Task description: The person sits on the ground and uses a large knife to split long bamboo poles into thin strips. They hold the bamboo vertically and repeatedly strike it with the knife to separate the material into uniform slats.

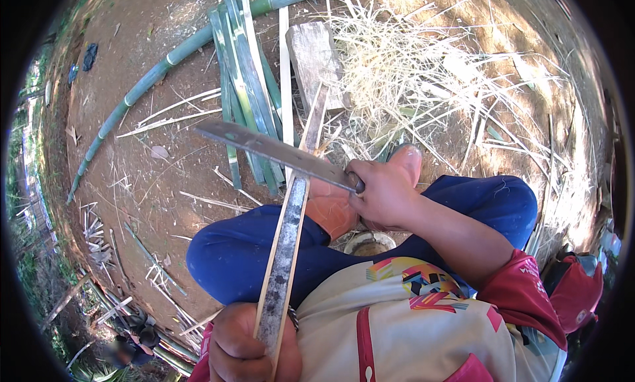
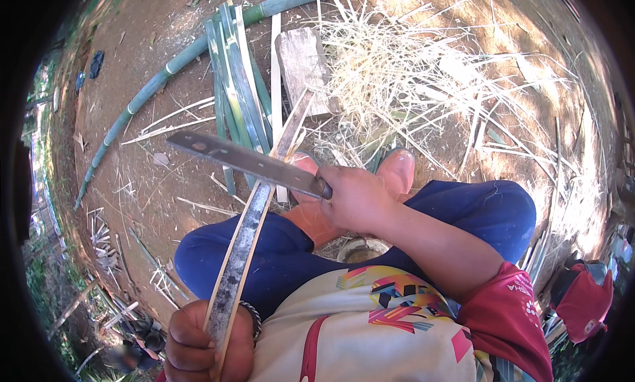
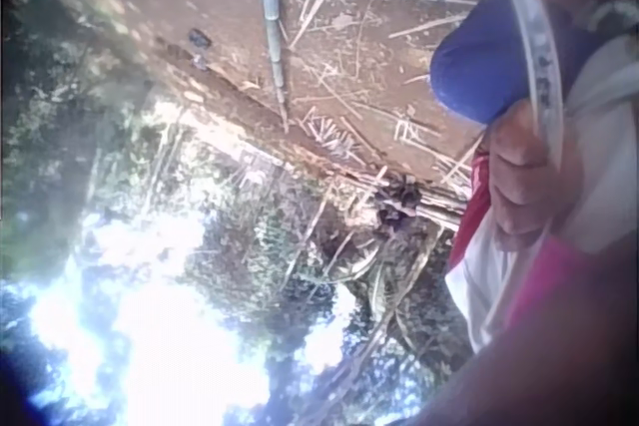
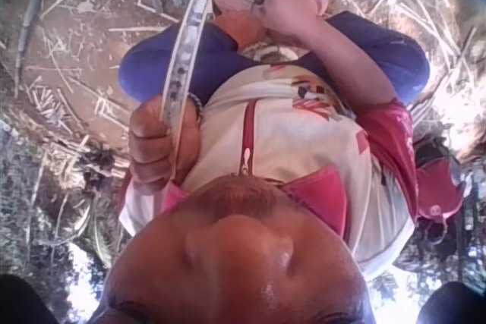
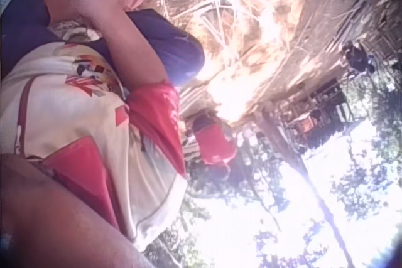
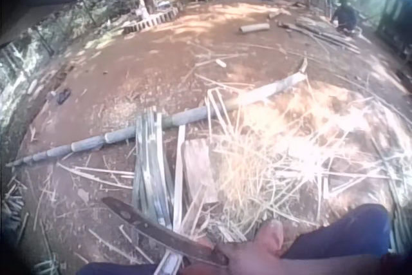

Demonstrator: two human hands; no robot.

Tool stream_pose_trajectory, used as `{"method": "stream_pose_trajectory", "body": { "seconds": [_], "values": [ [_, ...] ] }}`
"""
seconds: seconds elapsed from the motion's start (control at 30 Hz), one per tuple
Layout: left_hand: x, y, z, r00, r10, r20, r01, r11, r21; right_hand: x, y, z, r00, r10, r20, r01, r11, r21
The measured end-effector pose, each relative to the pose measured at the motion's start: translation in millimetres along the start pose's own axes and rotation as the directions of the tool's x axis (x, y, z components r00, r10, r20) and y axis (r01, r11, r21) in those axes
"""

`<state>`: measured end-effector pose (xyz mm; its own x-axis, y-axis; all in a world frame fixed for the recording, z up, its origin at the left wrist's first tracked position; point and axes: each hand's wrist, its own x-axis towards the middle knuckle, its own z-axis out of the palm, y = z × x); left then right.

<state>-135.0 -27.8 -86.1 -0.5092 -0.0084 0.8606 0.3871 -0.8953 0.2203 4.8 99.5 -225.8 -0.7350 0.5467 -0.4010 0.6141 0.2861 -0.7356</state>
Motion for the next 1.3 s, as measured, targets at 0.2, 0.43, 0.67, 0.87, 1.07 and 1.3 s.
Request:
{"method": "stream_pose_trajectory", "body": {
  "seconds": [0.2,0.43,0.67,0.87,1.07,1.3],
  "values": [
    [-4.2,-0.3,-2.2,0.999,-0.046,0.016,0.046,0.999,0.021,8.3,15.7,4.1,0.997,0.07,-0.013,-0.07,0.998,-0.007],
    [-1.3,-0.2,-6.3,0.997,-0.008,0.076,0.006,1.0,0.022,10.8,9.9,6.9,0.998,0.06,-0.032,-0.06,0.998,0.0],
    [-3.3,-3.3,0.8,0.992,-0.095,0.084,0.094,0.995,0.019,30.9,43.6,12.8,0.983,0.135,-0.126,-0.138,0.99,-0.018],
    [7.4,-0.6,0.3,0.995,-0.084,0.059,0.085,0.996,-0.016,3.3,3.4,-5.2,0.998,0.059,-0.037,-0.058,0.998,0.027],
    [7.2,-4.6,-4.0,0.992,-0.089,0.084,0.091,0.996,-0.019,9.7,-3.6,-0.4,0.996,0.079,-0.036,-0.078,0.996,0.043],
    [6.7,4.0,-9.4,0.989,-0.136,0.049,0.137,0.991,-0.009,15.3,-4.8,2.3,0.993,0.09,-0.075,-0.085,0.994,0.075]
  ]
}}
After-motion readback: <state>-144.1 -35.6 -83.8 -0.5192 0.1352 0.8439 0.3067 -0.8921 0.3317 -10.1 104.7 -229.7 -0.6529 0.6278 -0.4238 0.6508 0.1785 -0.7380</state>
